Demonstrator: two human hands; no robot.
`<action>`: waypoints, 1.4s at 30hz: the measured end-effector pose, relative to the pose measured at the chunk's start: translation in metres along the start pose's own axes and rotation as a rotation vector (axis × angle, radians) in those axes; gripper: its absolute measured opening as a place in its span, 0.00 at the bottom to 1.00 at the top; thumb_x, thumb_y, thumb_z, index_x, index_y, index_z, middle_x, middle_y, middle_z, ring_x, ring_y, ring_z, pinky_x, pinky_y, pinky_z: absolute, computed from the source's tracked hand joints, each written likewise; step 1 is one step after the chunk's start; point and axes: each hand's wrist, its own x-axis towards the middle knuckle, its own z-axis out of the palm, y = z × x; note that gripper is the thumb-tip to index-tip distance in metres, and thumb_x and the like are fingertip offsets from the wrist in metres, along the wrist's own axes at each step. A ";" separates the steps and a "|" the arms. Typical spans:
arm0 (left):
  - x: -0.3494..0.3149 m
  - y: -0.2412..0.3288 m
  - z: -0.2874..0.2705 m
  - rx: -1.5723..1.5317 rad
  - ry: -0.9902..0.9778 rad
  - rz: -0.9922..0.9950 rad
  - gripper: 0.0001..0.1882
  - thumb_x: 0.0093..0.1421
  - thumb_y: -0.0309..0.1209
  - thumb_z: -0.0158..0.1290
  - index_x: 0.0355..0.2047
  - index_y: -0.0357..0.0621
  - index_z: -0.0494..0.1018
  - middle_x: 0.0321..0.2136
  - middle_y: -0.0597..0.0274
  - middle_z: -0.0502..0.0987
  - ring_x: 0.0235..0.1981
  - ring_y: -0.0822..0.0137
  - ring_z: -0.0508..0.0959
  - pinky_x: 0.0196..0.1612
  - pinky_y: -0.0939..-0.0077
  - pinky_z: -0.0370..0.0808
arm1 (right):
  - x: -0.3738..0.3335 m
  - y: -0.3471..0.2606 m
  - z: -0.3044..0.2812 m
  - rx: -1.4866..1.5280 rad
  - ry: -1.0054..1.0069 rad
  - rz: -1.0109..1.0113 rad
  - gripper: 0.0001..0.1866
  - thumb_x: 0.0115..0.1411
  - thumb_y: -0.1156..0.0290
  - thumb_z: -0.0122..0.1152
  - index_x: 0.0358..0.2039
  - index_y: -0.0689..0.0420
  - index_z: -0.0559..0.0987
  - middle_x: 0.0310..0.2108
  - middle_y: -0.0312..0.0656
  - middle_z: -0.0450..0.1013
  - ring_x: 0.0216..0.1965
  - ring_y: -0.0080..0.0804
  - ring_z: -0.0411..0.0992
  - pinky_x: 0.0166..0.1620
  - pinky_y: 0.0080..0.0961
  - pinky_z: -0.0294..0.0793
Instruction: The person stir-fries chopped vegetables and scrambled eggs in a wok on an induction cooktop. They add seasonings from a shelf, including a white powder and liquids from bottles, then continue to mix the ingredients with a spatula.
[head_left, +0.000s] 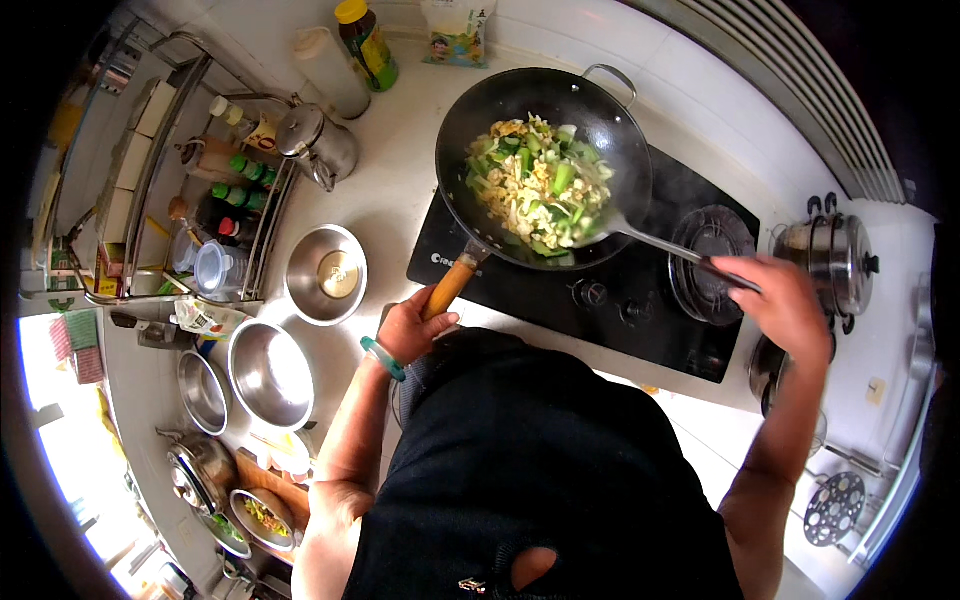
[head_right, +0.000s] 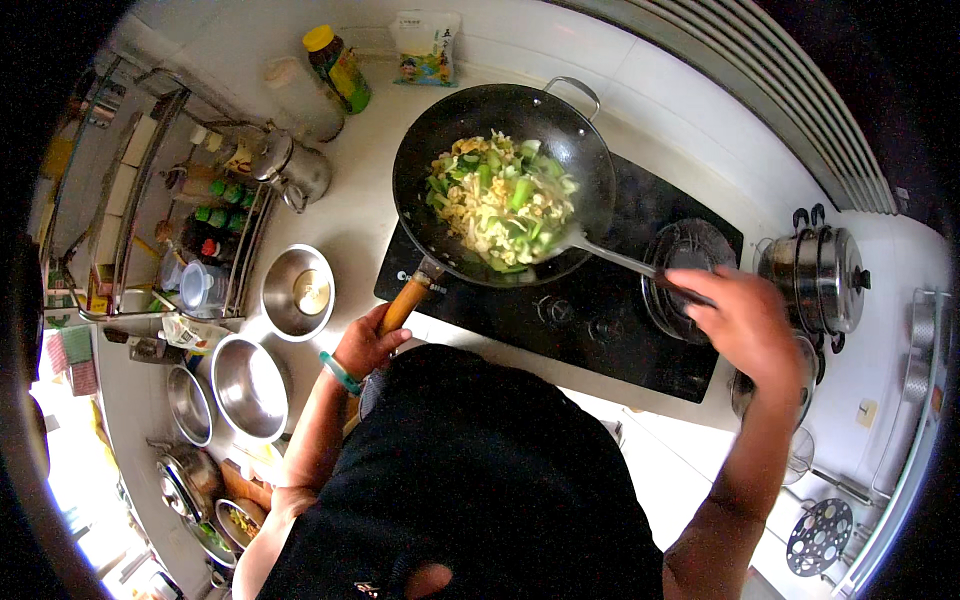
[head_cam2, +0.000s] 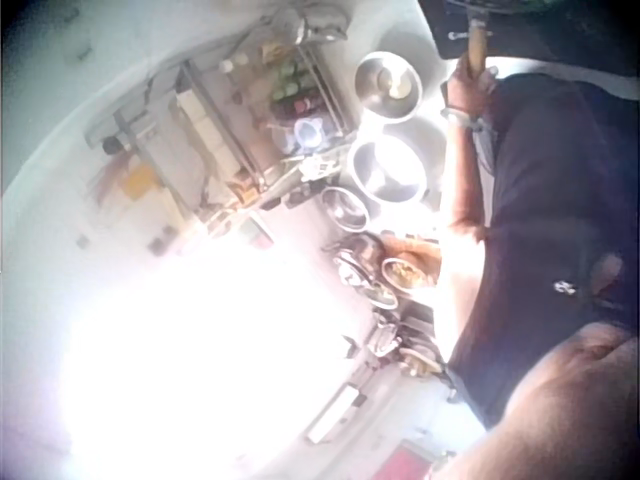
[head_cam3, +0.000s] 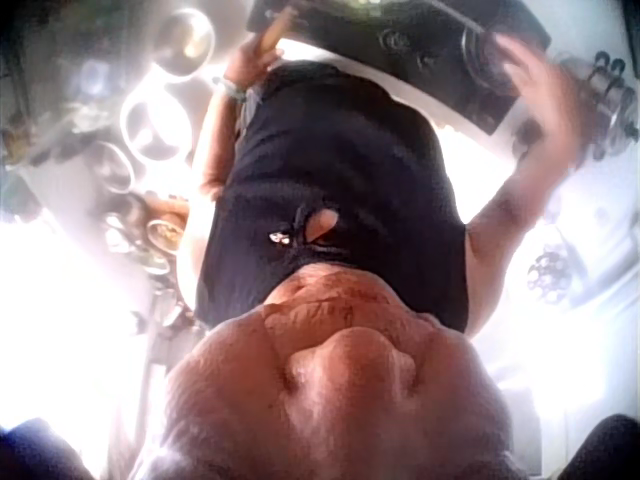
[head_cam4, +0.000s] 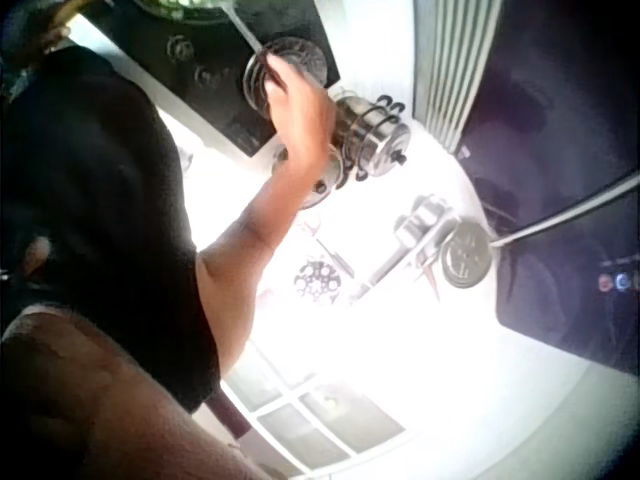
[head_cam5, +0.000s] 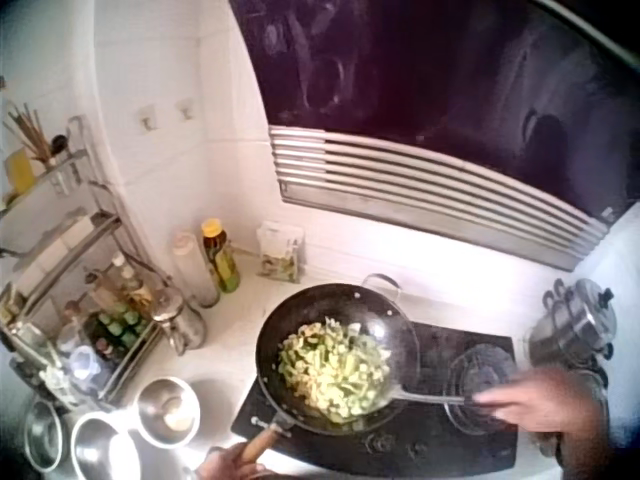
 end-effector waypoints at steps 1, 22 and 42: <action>0.002 -0.002 0.000 0.008 0.000 0.002 0.37 0.54 0.44 0.62 0.57 0.36 0.62 0.26 0.59 0.76 0.16 0.74 0.70 0.21 0.80 0.69 | 0.013 -0.012 0.008 -0.002 -0.067 0.157 0.21 0.51 0.74 0.62 0.48 0.48 0.77 0.33 0.51 0.74 0.31 0.48 0.74 0.37 0.35 0.72; -0.001 0.000 0.003 0.035 0.048 0.041 0.32 0.55 0.41 0.61 0.54 0.36 0.65 0.19 0.65 0.70 0.15 0.77 0.68 0.16 0.81 0.66 | 0.023 0.005 0.018 0.249 0.049 0.083 0.20 0.53 0.75 0.61 0.48 0.51 0.76 0.29 0.45 0.73 0.27 0.32 0.71 0.34 0.27 0.70; -0.002 0.000 0.004 0.035 0.064 0.057 0.32 0.53 0.39 0.63 0.54 0.38 0.66 0.22 0.62 0.73 0.17 0.73 0.70 0.21 0.78 0.68 | 0.034 0.051 0.013 0.429 0.115 0.306 0.17 0.60 0.70 0.55 0.49 0.59 0.74 0.21 0.36 0.68 0.22 0.23 0.66 0.29 0.22 0.68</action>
